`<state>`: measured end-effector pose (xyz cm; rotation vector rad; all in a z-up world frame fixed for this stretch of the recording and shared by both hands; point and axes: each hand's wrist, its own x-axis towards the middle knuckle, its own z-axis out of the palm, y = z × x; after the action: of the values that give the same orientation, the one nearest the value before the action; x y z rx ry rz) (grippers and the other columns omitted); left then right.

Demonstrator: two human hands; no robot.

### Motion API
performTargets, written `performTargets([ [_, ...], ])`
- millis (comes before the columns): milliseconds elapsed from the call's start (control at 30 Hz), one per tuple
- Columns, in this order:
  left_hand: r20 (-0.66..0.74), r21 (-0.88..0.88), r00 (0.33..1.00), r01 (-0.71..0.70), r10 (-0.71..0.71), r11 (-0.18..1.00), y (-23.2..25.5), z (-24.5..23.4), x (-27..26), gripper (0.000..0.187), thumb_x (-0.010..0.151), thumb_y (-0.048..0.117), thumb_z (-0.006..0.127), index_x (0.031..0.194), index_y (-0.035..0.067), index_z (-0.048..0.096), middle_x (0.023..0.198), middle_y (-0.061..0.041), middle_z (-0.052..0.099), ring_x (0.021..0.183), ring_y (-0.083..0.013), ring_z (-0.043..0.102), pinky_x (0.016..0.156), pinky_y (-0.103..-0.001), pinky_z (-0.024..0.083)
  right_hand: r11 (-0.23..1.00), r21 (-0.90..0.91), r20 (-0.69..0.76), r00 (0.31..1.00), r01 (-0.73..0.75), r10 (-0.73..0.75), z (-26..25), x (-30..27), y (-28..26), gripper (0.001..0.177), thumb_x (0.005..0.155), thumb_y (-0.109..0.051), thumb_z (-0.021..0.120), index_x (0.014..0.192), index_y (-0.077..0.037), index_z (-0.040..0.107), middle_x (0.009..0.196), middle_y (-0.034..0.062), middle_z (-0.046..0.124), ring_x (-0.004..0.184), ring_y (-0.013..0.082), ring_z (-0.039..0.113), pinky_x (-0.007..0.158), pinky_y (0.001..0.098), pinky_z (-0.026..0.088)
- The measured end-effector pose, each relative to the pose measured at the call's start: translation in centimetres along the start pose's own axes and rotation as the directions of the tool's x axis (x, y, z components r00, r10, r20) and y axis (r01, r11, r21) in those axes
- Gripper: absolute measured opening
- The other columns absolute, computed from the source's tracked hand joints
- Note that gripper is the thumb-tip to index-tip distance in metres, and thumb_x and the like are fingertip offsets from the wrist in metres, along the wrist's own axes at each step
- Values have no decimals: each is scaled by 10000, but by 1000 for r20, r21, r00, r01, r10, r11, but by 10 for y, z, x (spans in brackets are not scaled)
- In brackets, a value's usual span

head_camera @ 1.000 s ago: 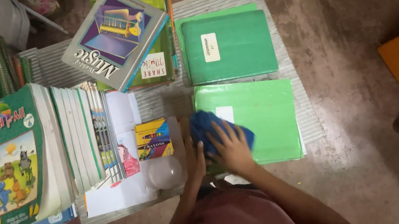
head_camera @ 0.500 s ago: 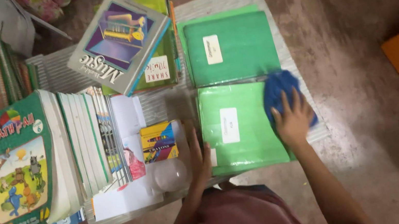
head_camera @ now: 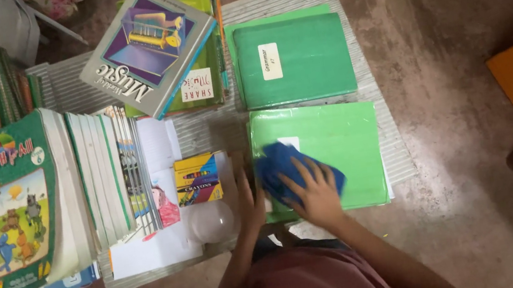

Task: Wiping the covers of green folders with a blue cloth.

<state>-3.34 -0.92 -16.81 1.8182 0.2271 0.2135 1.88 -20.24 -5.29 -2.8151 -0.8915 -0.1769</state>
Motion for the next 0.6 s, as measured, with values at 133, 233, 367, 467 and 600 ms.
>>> performTargets([
  [133, -26, 28, 999, 35, -35, 999, 11, -1, 1, 720, 1097, 381, 458, 1688, 171, 103, 1732, -116, 87, 1576, -306, 139, 1247, -507, 158, 998, 7, -75, 996, 58, -57, 16, 64, 13, 609, 859, -636, 612, 1430, -432, 554, 1585, 55, 428, 1440, 345, 402, 1091, 595, 329],
  [233, -58, 52, 996, -60, 63, 997, 28, -5, 8, 698, 1064, 255, 525, 1663, 104, 201, 1697, -204, 189, 1547, -394, 207, 1246, -542, 193, 997, -9, -130, 989, -76, 74, 20, 97, 46, 634, 844, -584, 683, 1446, -425, 561, 1521, 64, 493, 1377, 359, 471, 1034, 609, 380],
  [367, -65, -42, 997, -31, 29, 999, 35, -5, 5, 691, 1070, 281, 514, 1651, 59, 213, 1678, -237, 207, 1533, -440, 220, 1241, -565, 186, 974, -24, -192, 957, -225, 216, 1, 69, 94, 619, 868, -566, 696, 1446, -375, 585, 1530, 98, 495, 1357, 391, 489, 991, 631, 410],
  [467, -70, 38, 994, -76, 78, 996, 33, -6, 6, 669, 1061, 213, 533, 1642, 53, 243, 1647, -270, 255, 1516, -456, 253, 1235, -562, 201, 931, -60, -187, 921, -359, 343, -9, 29, 120, 608, 931, -586, 643, 1485, -346, 570, 1551, 118, 473, 1394, 397, 447, 1018, 629, 383],
  [600, -56, 25, 996, -71, 72, 997, 22, -4, 6, 666, 1066, 251, 521, 1632, 26, 252, 1637, -286, 273, 1513, -460, 263, 1240, -566, 188, 900, -95, -143, 901, -426, 411, -16, -33, 117, 640, 957, -603, 557, 1536, -333, 519, 1588, 148, 427, 1462, 429, 358, 1084, 676, 292],
])
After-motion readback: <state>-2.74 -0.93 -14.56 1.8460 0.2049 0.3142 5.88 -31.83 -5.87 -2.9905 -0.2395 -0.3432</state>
